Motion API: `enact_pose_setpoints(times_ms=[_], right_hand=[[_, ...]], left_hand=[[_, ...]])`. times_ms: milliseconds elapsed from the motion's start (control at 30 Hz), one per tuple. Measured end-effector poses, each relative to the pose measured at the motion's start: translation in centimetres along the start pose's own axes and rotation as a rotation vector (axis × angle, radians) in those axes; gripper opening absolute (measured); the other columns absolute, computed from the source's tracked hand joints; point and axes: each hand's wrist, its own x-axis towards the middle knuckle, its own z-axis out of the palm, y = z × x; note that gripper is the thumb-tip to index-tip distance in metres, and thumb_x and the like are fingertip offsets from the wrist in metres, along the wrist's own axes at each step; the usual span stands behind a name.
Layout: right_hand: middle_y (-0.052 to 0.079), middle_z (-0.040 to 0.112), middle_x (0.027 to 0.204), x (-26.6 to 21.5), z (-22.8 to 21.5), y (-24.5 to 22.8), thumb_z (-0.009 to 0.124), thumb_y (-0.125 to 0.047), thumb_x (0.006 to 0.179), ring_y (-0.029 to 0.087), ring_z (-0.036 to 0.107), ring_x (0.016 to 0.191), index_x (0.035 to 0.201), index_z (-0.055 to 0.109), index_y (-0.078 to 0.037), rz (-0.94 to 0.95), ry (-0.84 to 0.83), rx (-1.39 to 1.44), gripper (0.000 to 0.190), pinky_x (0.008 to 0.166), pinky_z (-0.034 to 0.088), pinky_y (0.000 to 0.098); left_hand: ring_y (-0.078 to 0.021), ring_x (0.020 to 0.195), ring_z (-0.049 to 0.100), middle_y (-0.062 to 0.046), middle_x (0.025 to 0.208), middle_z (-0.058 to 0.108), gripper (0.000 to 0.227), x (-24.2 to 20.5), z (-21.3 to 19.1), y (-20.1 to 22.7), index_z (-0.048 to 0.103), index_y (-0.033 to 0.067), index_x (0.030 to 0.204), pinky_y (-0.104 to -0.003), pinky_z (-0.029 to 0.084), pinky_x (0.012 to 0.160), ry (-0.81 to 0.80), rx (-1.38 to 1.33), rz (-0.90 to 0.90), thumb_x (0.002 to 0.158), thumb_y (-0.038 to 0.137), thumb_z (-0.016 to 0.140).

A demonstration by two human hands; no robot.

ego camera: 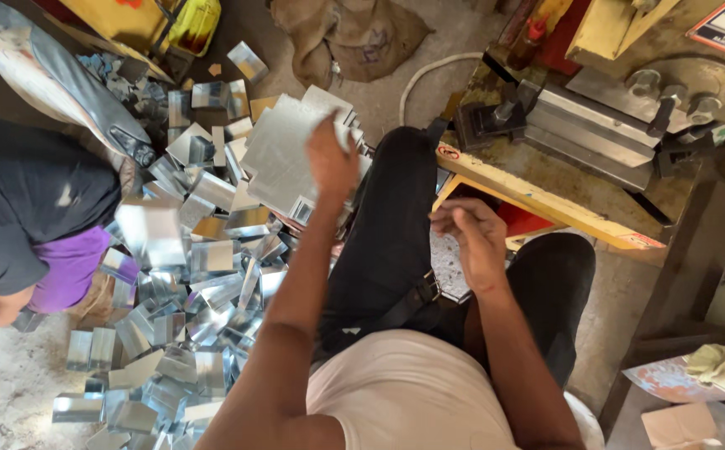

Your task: The person sits on the floor and repeatedly places rectangular metal sheets into a hydraulic press machine. They align the sheets, operate the press to cut or shape them, and then remove the processed pieces, placing them into a growing pile on the floor.

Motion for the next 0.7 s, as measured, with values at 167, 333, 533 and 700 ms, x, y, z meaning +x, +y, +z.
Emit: enact_pose_setpoints(times_ms=[167,333,533,700], right_hand=[[0.018,0.074,0.102,-1.5,-2.3,1.8,0.059,-0.015,0.107,0.020,0.068,0.087,0.117,0.066,0.005,0.023,0.056,0.014,0.024,0.082,0.055,0.0338],[0.016,0.074,0.102,-1.1,-3.6,3.5,0.059,-0.014,0.105,0.019,0.067,0.086,0.116,0.066,0.005,0.106,0.068,0.052,0.022,0.080,0.054,0.0324],[0.015,0.073,0.101,-1.0,-4.1,3.8,0.058,-0.014,0.105,0.018,0.067,0.087,0.116,0.066,0.003,0.180,0.105,-0.013,0.022,0.080,0.054,0.0311],[0.014,0.074,0.101,-1.3,-4.0,4.1,0.058,-0.015,0.103,0.018,0.066,0.084,0.115,0.066,0.003,0.174,0.106,-0.030,0.023,0.078,0.055,0.0323]], left_hand=[[-0.0322,0.156,0.015,-0.008,0.169,0.022,0.077,1.6,-3.3,-9.8,0.024,0.0075,0.162,-0.070,-0.002,0.119,-0.344,0.465,-0.305,0.102,0.054,0.042],[-0.0327,0.157,0.015,-0.010,0.170,0.023,0.087,0.5,-6.3,-12.8,0.022,0.0080,0.163,-0.073,-0.007,0.117,-0.364,0.494,-0.393,0.098,0.064,0.041],[-0.0391,0.150,0.024,-0.021,0.161,0.030,0.109,0.9,-9.1,-13.2,0.022,0.0048,0.159,-0.075,0.005,0.115,-0.333,0.425,-0.592,0.083,0.069,0.066],[-0.0471,0.138,0.037,-0.029,0.146,0.045,0.125,2.9,-10.2,-16.4,0.027,-0.0027,0.153,-0.072,0.023,0.108,-0.242,0.461,-0.604,0.069,0.065,0.091]])
